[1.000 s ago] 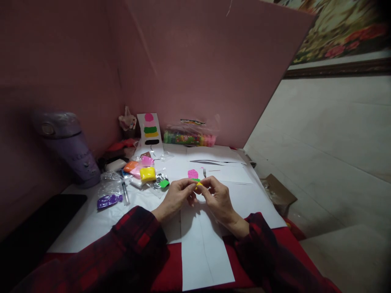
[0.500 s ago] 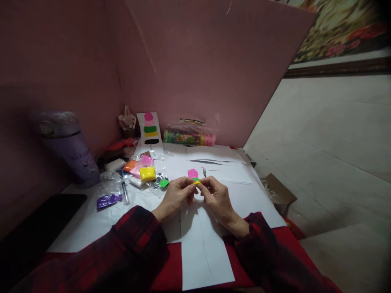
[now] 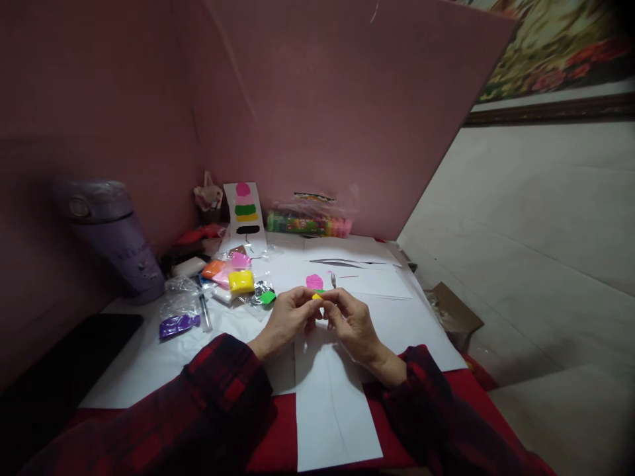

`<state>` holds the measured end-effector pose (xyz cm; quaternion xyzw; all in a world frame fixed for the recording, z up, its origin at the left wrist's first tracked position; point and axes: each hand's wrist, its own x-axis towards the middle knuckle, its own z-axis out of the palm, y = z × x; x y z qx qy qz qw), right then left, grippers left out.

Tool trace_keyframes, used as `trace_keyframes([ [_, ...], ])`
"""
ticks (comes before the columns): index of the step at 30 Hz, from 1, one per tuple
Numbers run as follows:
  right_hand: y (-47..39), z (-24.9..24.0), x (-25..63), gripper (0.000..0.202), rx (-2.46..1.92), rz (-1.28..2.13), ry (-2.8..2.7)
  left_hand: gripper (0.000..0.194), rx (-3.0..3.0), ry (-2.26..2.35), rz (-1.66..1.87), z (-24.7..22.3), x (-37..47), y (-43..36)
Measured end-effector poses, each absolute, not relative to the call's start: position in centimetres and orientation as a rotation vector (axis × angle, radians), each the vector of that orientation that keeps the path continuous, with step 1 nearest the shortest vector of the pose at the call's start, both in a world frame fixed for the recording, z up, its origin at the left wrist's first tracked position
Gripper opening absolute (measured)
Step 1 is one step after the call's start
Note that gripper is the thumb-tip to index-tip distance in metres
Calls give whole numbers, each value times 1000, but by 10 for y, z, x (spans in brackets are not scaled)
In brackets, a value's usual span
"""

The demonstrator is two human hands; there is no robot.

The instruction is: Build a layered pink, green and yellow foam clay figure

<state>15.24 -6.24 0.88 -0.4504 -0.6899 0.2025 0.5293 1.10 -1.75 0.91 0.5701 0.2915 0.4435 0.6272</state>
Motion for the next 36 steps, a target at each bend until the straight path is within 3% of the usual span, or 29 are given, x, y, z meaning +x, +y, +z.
trace_keyframes([
  [11,-58,2,155,7,-1138,465,-1584,47,1161,603,940,11,9,-18],
  [20,-56,3,155,14,-1111,579,-1503,38,1176,570,910,5,6,-15],
  [36,-62,7,152,14,-1135,289,-1700,44,1210,716,966,9,10,-17],
])
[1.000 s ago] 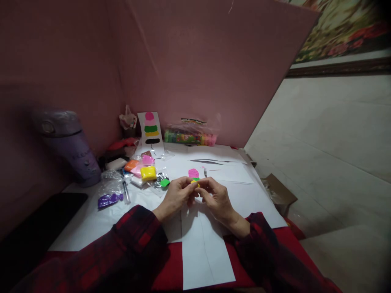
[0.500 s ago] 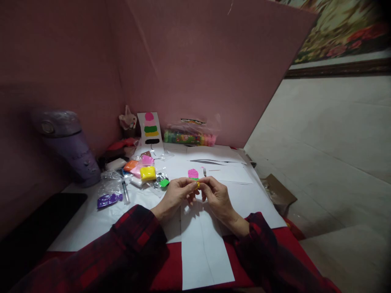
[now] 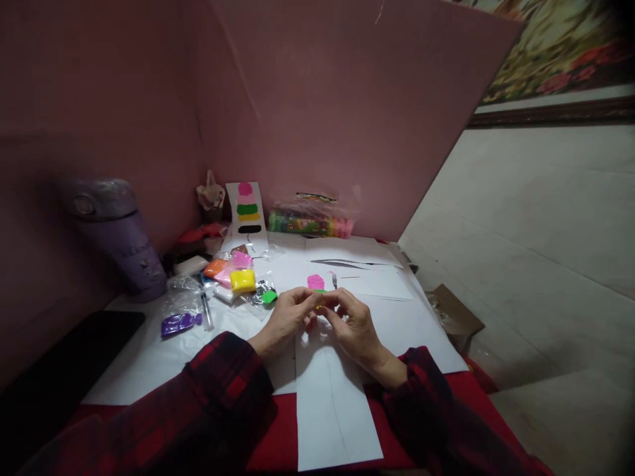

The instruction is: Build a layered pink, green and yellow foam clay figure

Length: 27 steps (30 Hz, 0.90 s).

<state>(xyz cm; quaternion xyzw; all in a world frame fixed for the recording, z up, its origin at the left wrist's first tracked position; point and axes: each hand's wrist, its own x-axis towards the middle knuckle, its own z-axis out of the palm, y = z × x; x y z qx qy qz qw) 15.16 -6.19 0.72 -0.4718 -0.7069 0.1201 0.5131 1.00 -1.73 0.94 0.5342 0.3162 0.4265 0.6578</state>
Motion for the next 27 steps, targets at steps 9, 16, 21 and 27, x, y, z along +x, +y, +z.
trace_keyframes([
  [9,-61,6,154,20,-1135,406,-1628,37,1219,670,968,11,9,-17],
  [16,-60,9,155,13,-1209,264,-1662,35,1178,641,982,5,9,-13],
  [21,-61,11,154,10,-1179,205,-1708,38,1187,609,961,1,8,-12],
  [27,-62,10,153,9,-1155,236,-1713,40,1241,632,941,5,10,-14],
])
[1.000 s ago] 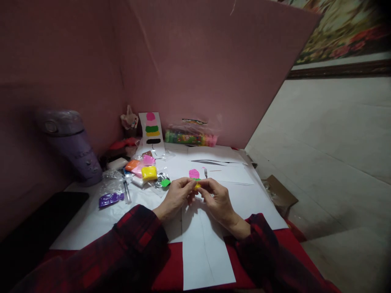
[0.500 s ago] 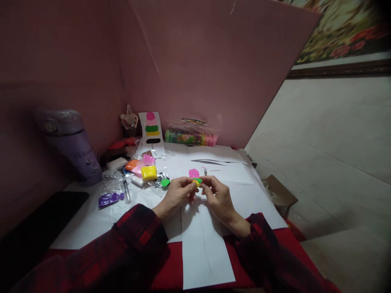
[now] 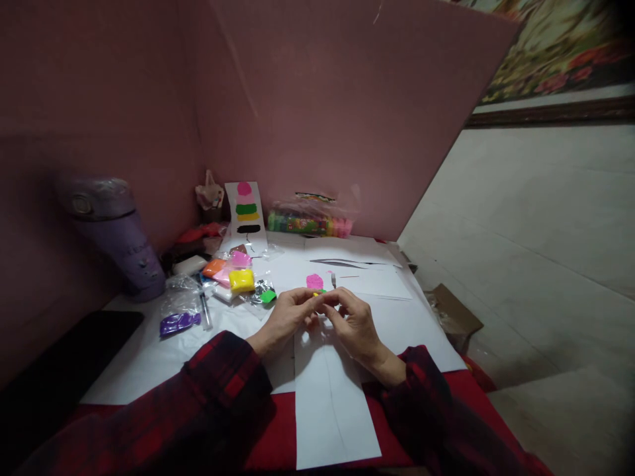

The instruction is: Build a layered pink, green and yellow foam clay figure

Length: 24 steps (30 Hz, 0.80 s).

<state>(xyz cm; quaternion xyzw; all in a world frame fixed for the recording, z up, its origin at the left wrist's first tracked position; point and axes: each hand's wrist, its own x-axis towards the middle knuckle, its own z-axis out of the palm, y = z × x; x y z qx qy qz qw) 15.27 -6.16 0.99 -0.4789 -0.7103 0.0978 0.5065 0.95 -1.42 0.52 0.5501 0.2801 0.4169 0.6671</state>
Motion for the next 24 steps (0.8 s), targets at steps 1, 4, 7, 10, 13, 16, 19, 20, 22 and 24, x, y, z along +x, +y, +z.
trace_keyframes([
  [1,-62,10,153,10,-1149,247,-1719,40,1253,632,940,6,10,-14],
  [4,-62,9,153,12,-1147,252,-1728,41,1259,620,928,6,9,-14],
  [7,-61,10,154,14,-1170,221,-1699,41,1230,607,915,5,9,-14],
  [10,-62,11,153,13,-1167,209,-1685,40,1226,595,926,4,8,-14],
  [13,-63,11,153,10,-1149,216,-1708,39,1241,586,922,2,8,-13],
  [16,-63,11,153,9,-1153,208,-1728,40,1241,590,905,1,9,-13],
  [19,-63,10,153,10,-1158,197,-1730,45,1228,602,909,1,9,-14],
  [20,-63,10,153,10,-1158,195,-1731,46,1226,604,915,2,9,-14],
  [22,-62,10,153,11,-1154,189,-1733,46,1227,603,927,2,9,-14],
  [24,-62,10,153,11,-1155,178,-1736,44,1231,593,941,1,8,-13],
])
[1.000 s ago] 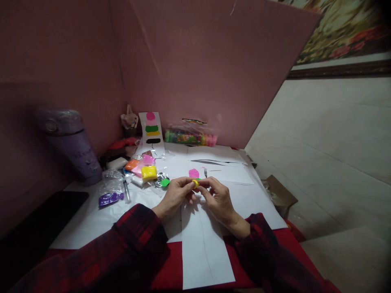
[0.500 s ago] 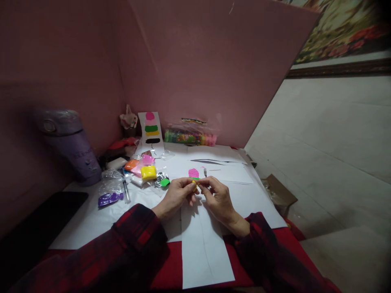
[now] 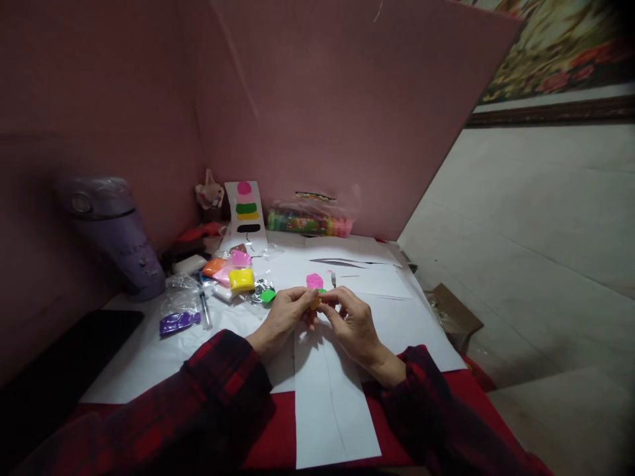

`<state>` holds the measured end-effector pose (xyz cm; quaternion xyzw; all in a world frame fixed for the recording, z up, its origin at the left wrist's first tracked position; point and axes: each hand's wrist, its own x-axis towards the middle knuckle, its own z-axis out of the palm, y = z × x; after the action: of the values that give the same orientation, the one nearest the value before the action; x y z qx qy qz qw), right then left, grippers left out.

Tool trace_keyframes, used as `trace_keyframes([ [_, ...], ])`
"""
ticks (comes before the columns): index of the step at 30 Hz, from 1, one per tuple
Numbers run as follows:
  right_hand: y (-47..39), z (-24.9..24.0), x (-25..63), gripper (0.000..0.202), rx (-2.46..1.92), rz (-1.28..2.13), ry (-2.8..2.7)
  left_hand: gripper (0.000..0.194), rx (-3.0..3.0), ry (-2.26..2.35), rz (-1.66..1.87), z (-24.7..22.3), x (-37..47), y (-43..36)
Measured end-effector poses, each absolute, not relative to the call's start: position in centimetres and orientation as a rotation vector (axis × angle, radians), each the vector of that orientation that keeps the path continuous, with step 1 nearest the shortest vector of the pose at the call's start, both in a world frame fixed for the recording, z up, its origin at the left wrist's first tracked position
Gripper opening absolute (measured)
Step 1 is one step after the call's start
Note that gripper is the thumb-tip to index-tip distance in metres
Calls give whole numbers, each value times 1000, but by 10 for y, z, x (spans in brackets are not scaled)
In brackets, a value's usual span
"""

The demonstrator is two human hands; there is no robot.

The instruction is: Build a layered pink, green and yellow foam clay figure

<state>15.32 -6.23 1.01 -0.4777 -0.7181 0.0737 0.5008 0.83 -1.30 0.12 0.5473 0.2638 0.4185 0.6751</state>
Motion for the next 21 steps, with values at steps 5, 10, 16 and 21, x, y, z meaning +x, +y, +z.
trace_keyframes([
  [5,-61,9,154,7,-1171,144,-1704,39,1180,568,965,-2,8,-11],
  [10,-61,8,155,7,-1180,119,-1682,38,1165,569,956,-2,8,-10],
  [16,-60,7,154,10,-1172,114,-1698,34,1149,549,968,1,8,-11],
  [21,-58,5,155,11,-1163,94,-1699,42,1121,544,975,2,9,-12],
])
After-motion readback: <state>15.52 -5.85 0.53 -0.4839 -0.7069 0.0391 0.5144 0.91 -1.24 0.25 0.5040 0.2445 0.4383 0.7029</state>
